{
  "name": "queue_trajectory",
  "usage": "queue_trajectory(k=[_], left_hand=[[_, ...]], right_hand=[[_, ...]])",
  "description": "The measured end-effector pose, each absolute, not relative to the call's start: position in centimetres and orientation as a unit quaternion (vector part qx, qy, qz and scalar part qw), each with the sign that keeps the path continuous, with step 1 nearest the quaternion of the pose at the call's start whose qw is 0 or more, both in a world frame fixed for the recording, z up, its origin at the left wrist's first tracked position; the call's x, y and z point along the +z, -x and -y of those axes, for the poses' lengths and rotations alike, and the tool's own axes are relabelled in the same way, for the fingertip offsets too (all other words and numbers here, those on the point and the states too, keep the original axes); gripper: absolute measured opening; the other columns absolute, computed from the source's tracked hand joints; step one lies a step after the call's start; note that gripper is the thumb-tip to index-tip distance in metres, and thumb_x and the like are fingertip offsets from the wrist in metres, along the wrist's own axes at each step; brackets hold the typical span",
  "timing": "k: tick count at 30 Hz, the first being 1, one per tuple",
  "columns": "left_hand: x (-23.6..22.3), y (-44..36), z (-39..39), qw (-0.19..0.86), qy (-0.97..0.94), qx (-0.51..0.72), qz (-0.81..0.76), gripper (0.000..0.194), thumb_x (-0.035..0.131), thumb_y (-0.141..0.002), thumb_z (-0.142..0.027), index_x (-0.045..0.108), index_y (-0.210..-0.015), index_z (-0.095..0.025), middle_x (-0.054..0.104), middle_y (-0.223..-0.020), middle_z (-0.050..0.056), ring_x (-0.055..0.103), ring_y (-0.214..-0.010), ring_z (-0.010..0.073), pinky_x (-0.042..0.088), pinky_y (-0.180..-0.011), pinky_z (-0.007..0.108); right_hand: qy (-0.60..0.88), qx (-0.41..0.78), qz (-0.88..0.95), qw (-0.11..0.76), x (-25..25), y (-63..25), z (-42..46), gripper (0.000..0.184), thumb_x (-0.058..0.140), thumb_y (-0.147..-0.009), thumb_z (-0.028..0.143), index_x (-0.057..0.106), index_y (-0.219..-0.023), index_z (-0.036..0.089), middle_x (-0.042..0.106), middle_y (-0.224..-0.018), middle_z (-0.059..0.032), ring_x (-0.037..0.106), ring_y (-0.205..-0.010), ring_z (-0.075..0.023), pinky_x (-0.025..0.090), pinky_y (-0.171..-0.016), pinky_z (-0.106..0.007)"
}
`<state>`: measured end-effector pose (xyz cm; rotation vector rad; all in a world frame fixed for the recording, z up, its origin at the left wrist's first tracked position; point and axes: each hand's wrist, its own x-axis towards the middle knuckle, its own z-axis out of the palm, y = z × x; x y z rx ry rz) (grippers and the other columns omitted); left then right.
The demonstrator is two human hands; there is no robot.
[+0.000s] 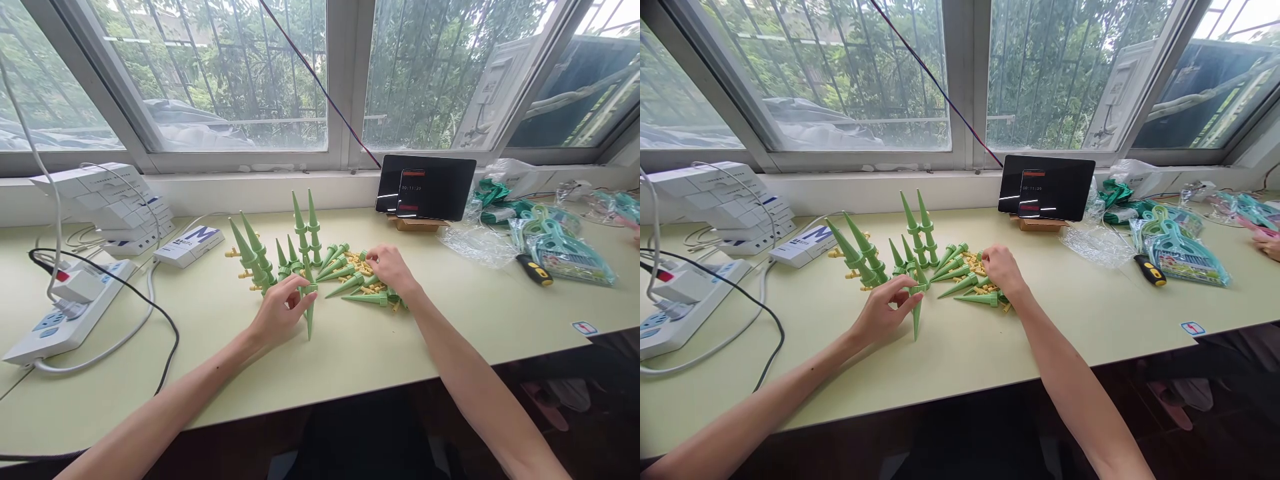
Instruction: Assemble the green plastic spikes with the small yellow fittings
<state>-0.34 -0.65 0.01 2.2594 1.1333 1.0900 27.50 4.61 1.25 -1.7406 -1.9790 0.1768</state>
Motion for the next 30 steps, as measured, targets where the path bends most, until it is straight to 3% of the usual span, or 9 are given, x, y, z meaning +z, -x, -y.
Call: queue_trajectory(k=[11,30], left_hand=[[-0.08,0.3,0.56,0.191,-0.807,0.392,-0.399,0.018,0.057,-0.092,-0.037,0.057,-0.091,-0.019,0.056,-0.081,0.0,0.044,-0.05,0.0071,0.04,-0.048,0.022],[-0.15,0.35,0.59,0.186,-0.809,0.391,-0.399,0.016,0.059,-0.092,-0.035,0.057,-0.092,-0.019,0.056,-0.082,0.0,0.045,-0.051,0.0072,0.04,-0.05,0.023]], right_hand=[[0.662,0.059,0.719,0.204,1.01,-26.71,-4.67,0.025,0.054,-0.085,0.013,0.077,-0.077,0.017,0.073,-0.082,-0.0099,0.063,-0.074,-0.0188,0.042,-0.068,-0.027],[0.65,0.074,0.726,0.212,1.18,-26.49,-4.68,0.023,0.053,-0.086,0.01,0.075,-0.079,0.015,0.073,-0.089,-0.0109,0.063,-0.081,-0.02,0.043,-0.07,-0.028]])
